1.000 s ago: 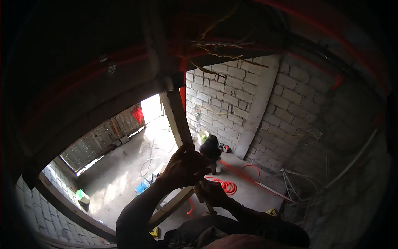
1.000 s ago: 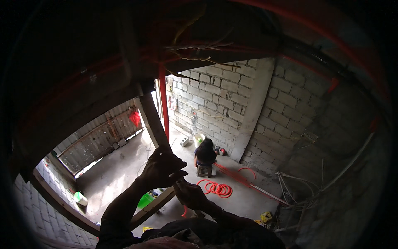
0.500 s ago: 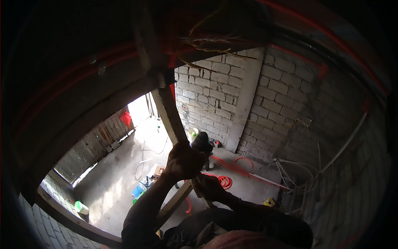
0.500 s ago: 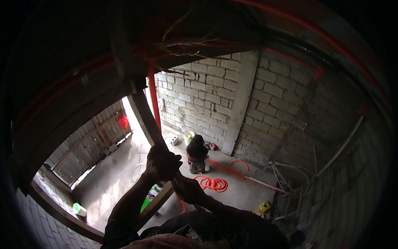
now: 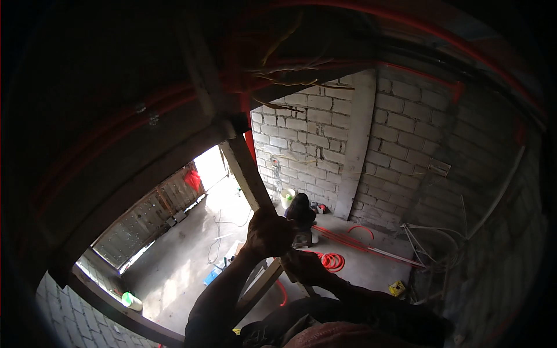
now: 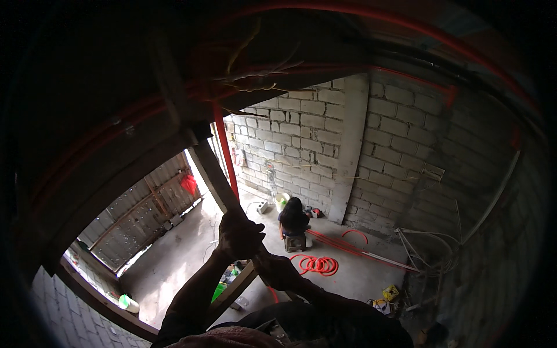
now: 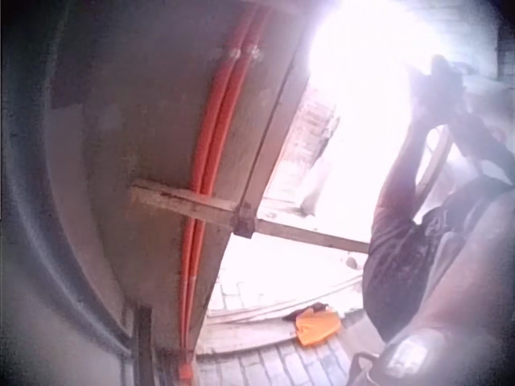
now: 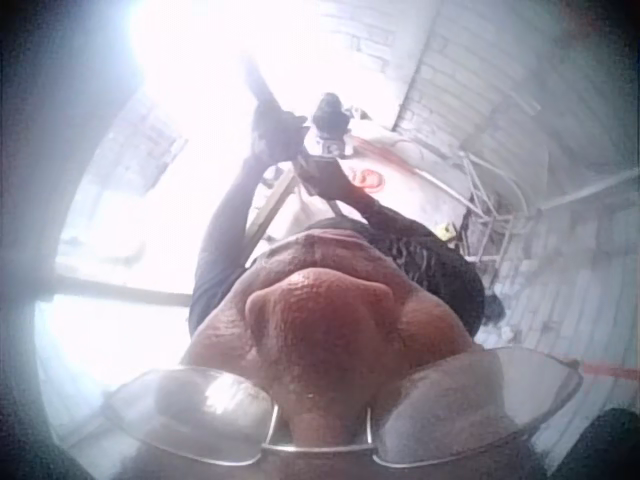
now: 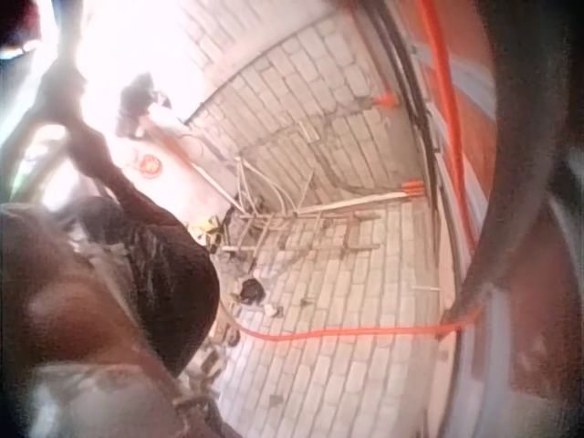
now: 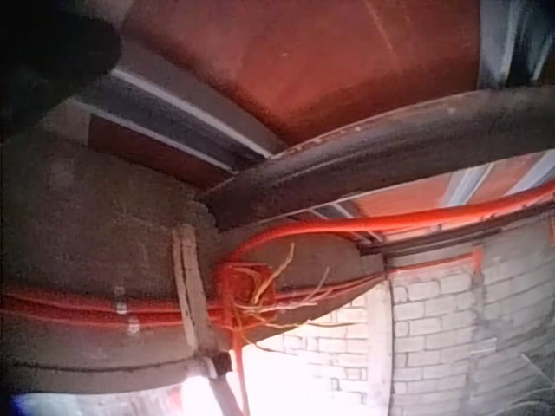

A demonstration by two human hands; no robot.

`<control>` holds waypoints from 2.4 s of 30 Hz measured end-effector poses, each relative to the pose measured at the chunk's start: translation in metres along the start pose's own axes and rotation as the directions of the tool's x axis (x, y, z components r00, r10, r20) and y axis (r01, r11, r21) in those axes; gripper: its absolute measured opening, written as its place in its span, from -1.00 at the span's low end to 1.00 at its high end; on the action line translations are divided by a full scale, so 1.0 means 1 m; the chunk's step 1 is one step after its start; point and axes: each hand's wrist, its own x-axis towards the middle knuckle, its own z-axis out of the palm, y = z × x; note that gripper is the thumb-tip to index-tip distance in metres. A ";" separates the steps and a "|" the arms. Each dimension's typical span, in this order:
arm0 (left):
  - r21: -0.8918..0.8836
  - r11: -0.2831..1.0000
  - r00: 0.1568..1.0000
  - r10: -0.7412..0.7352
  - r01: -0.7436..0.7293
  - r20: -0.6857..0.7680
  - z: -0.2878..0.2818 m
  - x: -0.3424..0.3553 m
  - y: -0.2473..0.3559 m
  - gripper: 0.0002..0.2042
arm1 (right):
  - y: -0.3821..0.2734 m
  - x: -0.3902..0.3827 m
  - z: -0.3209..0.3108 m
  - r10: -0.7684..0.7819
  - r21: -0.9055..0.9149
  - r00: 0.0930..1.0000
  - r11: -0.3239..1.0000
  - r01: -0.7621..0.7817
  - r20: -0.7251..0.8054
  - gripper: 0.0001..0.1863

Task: The person connects electrical wires inside a ceiling junction box using pliers to twist them together and then wrapping the connection with electrical tape.

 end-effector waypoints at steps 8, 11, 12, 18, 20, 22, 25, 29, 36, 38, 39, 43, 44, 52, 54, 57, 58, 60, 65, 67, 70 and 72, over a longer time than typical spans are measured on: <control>0.009 0.999 0.993 -0.054 0.054 0.106 -0.010 0.016 0.010 -0.77 | 0.008 -0.003 0.003 -0.187 0.008 0.967 0.981 0.192 -0.172 -0.73; 0.100 0.993 0.971 -0.085 0.063 0.223 -0.016 0.025 0.013 -0.86 | 0.013 0.000 0.002 -0.228 0.019 0.961 0.972 0.234 -0.159 -0.68; 0.174 0.982 0.934 -0.127 0.071 0.335 -0.017 0.027 0.015 -0.88 | 0.014 -0.002 0.001 -0.271 0.009 0.947 0.961 0.277 -0.174 -0.66; 0.239 0.970 0.933 -0.120 0.038 0.340 -0.013 0.032 0.020 -0.86 | 0.018 -0.001 -0.003 -0.345 -0.004 0.916 0.936 0.352 -0.204 -0.62; 0.279 0.954 0.885 -0.219 0.107 0.411 -0.016 0.029 0.022 -0.86 | 0.015 0.002 -0.007 -0.403 0.003 0.897 0.912 0.411 -0.182 -0.63; 0.322 0.930 0.821 -0.318 0.175 0.474 -0.016 0.027 0.022 -0.86 | 0.020 0.007 -0.006 -0.459 0.016 0.874 0.884 0.467 -0.161 -0.64; 0.353 0.917 0.810 -0.347 0.186 0.473 -0.011 0.032 0.022 -0.87 | 0.028 0.007 -0.010 -0.494 -0.086 0.865 0.869 0.487 -0.089 -0.72; 0.174 0.977 0.958 -0.160 0.119 0.240 -0.010 0.029 0.014 -0.76 | 0.023 0.012 -0.017 -0.455 0.040 0.886 0.887 0.460 -0.090 -0.76; 0.295 0.913 0.787 -0.397 0.283 0.472 -0.013 0.021 0.013 -0.85 | 0.033 0.011 -0.014 -0.392 -0.081 0.915 0.913 0.400 0.100 -0.59; 0.313 0.901 0.697 -0.431 0.300 0.573 -0.027 0.031 0.021 -0.79 | 0.021 0.011 -0.015 -0.434 -0.073 0.898 0.896 0.439 0.075 -0.59; 0.310 0.906 0.710 -0.418 0.287 0.566 -0.025 0.029 0.020 -0.79 | 0.019 0.011 -0.021 -0.423 -0.027 0.902 0.904 0.426 0.081 -0.62; 0.246 0.901 0.754 -0.435 0.359 0.492 -0.021 0.017 0.021 -0.79 | 0.027 0.006 -0.005 -0.453 -0.058 0.891 0.891 0.451 -0.026 -0.88; 0.226 0.884 0.740 -0.466 0.409 0.485 -0.022 0.012 0.021 -0.80 | 0.029 0.007 -0.003 -0.470 -0.068 0.882 0.882 0.467 -0.031 -0.88; 0.133 0.982 0.895 -0.178 0.135 0.408 -0.028 0.024 0.021 -0.81 | 0.017 0.010 -0.014 -0.492 -0.007 0.864 0.869 0.494 -0.105 -0.91; 0.096 0.986 0.931 -0.162 0.138 0.326 -0.027 0.028 0.023 -0.78 | 0.016 0.006 -0.016 -0.452 0.032 0.888 0.889 0.456 -0.082 -0.92; 0.091 0.989 0.925 -0.142 0.117 0.353 -0.033 0.028 0.019 -0.76 | 0.016 0.013 -0.011 -0.438 -0.009 0.898 0.899 0.438 -0.034 -0.93; 0.091 0.989 0.925 -0.144 0.119 0.352 -0.033 0.028 0.020 -0.76 | 0.020 0.012 -0.008 -0.473 -0.050 0.880 0.881 0.471 -0.043 -0.92; 0.066 0.996 0.964 -0.078 0.063 0.253 -0.031 0.030 0.021 -0.74 | 0.025 0.012 -0.007 -0.510 -0.087 0.859 0.859 0.505 -0.051 -0.91; 0.140 0.984 0.935 -0.148 0.107 0.323 -0.027 0.033 0.022 -0.85 | 0.025 0.013 -0.009 -0.530 -0.089 0.840 0.848 0.523 -0.116 -0.83; 0.171 0.973 0.888 -0.215 0.157 0.407 -0.030 0.039 0.025 -0.86 | 0.020 0.014 -0.014 -0.524 -0.106 0.845 0.851 0.514 -0.110 -0.81; 0.286 0.957 0.880 -0.178 0.050 0.441 -0.040 0.054 0.037 -0.89 | 0.021 0.013 -0.015 -0.528 -0.079 0.843 0.849 0.523 -0.098 -0.79; 0.267 0.951 0.842 -0.271 0.158 0.467 -0.046 0.055 0.038 -0.90 | 0.022 0.014 -0.014 -0.548 -0.042 0.829 0.836 0.547 -0.108 -0.79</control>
